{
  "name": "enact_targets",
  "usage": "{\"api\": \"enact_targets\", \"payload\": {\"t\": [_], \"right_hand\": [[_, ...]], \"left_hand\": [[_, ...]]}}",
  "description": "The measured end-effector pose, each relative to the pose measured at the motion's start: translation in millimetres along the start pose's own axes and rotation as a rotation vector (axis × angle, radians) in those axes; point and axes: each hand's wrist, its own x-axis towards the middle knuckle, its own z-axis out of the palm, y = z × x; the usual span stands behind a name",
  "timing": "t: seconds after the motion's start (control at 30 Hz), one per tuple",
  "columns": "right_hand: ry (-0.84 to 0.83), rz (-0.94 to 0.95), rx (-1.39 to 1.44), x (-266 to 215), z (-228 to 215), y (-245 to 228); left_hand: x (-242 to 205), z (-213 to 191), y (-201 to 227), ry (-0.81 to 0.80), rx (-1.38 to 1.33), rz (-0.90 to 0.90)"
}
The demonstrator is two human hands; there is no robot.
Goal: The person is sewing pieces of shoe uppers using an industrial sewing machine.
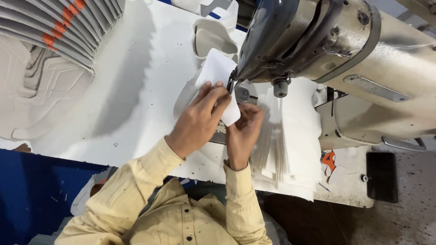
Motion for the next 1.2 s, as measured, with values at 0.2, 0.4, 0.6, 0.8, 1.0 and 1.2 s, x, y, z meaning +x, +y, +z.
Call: {"api": "enact_targets", "payload": {"t": [0.2,0.4,0.6,0.8,1.0,1.2], "right_hand": [[-0.27,0.349,0.323,-15,-10,36],[-0.349,0.013,-0.224,-25,-26,81],[-0.347,0.028,-0.358,-24,-21,56],[-0.369,-0.132,-0.42,-9,6,30],[-0.342,-0.125,-0.514,4,16,44],[-0.29,-0.118,-0.444,10,23,52]], "left_hand": [[7,-4,-14,-0.02,-0.211,-0.003],[-13,11,16,0.043,0.054,0.02],[-15,-3,21,0.102,0.046,-0.023],[0,-10,-3,0.087,-0.072,-0.029],[11,-5,-27,0.002,-0.133,-0.015],[19,-3,-38,-0.029,-0.135,0.028]]}}
